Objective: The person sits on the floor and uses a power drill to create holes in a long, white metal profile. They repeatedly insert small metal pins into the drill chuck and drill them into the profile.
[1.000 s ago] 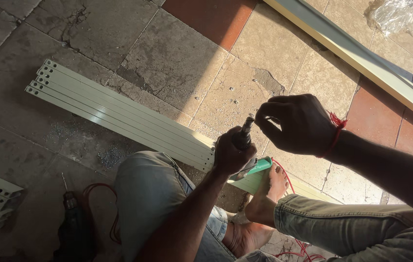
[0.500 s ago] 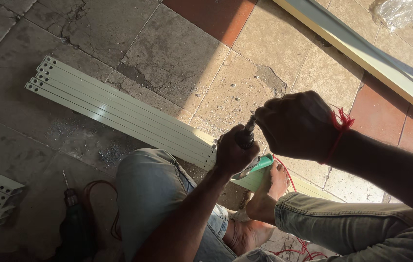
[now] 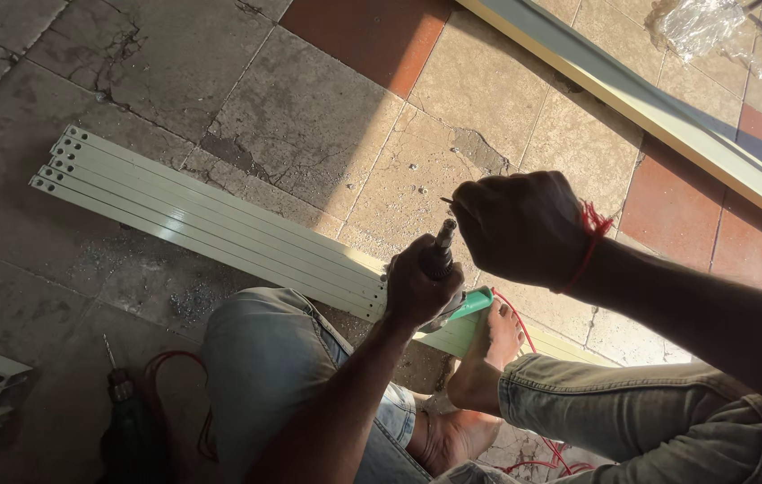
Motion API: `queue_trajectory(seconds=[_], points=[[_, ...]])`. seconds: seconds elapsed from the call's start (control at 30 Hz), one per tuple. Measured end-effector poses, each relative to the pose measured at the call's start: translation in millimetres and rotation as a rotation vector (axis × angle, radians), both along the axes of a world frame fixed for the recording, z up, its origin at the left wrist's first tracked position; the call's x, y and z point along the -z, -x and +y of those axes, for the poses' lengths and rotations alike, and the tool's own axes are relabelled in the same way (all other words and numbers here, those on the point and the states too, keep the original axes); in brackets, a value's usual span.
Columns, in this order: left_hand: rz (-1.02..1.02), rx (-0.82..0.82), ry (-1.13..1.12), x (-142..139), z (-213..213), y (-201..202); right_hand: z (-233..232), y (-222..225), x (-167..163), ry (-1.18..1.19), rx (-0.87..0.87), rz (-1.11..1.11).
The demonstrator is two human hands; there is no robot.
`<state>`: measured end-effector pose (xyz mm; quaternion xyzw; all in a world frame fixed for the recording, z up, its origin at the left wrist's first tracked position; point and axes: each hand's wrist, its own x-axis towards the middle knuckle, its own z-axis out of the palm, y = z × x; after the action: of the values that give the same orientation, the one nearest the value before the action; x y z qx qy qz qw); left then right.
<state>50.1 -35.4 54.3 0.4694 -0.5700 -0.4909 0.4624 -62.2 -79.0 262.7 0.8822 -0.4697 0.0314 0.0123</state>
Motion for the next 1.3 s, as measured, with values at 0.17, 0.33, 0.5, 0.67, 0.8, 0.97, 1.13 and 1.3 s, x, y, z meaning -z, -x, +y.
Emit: queue_trajectory(seconds=[0.17, 0.33, 0.5, 0.67, 0.8, 0.97, 1.13, 1.3], points=[[0.023, 0.039, -0.028, 1.8, -0.8, -1.6, -17.3, 12.0, -16.5, -0.162, 0.203, -0.09], [-0.014, 0.041, -0.043, -0.9, -3.0, -2.9, -23.4, 20.1, -7.2, -0.258, -0.144, -0.214], [0.039, 0.104, -0.032, -3.1, -1.5, -5.3, -23.8, 22.2, -1.4, -0.332, -0.336, -0.225], [0.054, 0.133, 0.014, -1.6, -1.4, -5.8, -29.0, 22.8, -7.3, -0.212, -0.472, -0.213], [0.069, 0.14, 0.026, 1.3, -2.8, -5.1, -34.9, 26.3, -18.1, -0.185, -0.364, -0.25], [0.043, 0.142, 0.017, 3.2, -2.7, -5.7, -35.3, 27.9, -28.0, -0.367, -0.184, -0.133], [0.044, 0.148, 0.029, 0.6, -2.8, -6.8, -29.6, 24.9, -29.4, -0.204, -0.367, -0.103], [0.017, 0.156, -0.003, -2.4, -3.0, -7.4, -28.4, 20.1, -29.5, -0.173, -0.372, -0.141]])
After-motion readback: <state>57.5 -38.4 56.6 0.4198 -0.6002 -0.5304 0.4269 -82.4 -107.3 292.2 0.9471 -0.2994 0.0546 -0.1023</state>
